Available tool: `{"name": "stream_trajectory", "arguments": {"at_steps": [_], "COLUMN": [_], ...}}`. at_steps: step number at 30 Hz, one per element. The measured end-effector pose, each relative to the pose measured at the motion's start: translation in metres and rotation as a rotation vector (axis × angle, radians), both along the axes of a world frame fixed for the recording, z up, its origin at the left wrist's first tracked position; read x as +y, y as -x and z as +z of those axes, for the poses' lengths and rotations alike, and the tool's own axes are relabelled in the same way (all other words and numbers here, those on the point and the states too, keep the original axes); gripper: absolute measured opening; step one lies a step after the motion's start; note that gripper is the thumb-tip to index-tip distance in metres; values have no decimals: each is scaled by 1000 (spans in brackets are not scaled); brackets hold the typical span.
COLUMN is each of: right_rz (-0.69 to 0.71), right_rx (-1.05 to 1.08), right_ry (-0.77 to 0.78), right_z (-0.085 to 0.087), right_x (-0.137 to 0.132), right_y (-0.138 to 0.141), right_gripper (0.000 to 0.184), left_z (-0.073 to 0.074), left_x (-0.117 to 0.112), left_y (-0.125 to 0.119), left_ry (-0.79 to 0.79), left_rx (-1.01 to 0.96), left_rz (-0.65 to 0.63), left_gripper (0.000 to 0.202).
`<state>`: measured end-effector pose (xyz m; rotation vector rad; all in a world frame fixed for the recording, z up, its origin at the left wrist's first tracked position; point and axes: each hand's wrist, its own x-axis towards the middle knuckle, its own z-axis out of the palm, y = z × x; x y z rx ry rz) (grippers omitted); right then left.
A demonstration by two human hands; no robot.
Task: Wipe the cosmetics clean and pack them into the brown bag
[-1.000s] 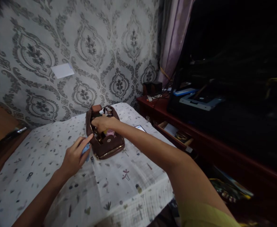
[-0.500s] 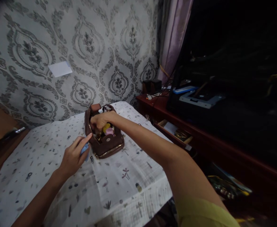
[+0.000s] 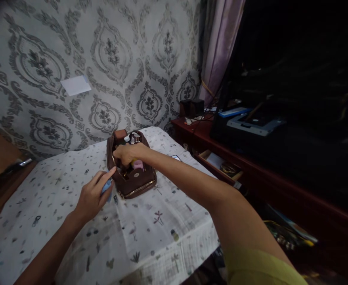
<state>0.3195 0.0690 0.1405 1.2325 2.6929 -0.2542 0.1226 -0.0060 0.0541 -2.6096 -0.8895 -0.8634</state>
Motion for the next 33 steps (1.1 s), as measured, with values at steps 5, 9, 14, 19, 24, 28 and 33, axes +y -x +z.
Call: {"name": "stream_trajectory", "arguments": {"at_steps": [5,9,14,19,24,28,33], "right_rz": [78,30,54,109,65,58,40], "right_rx": [116,113,139,230,69,49,96], "right_ry": [-101,-138,-141,-149,-189,-194,-213], "right_z": [1,2,-1,-7,-10,-11,-9], "right_x": [-6,-15,-16,-16,-18,-16,-14], "right_y": [-12,-15,-18,-22,-17,-15,-18], "right_gripper": [28,27,21,24,26,28,25], "left_z": [-1,-1,0,3,2,0,-1], "left_x": [1,1,0,-2,-3,-4,-3], "left_y": [0,0,1,1,0,1,2], "left_ry": [36,42,51,50,63,73,65], "left_rx": [-15,-14,-1,16,11,-8,3], "left_rz": [-8,-10,-10,-2,7,11,10], "left_gripper": [43,43,46,46,45,46,47]}}
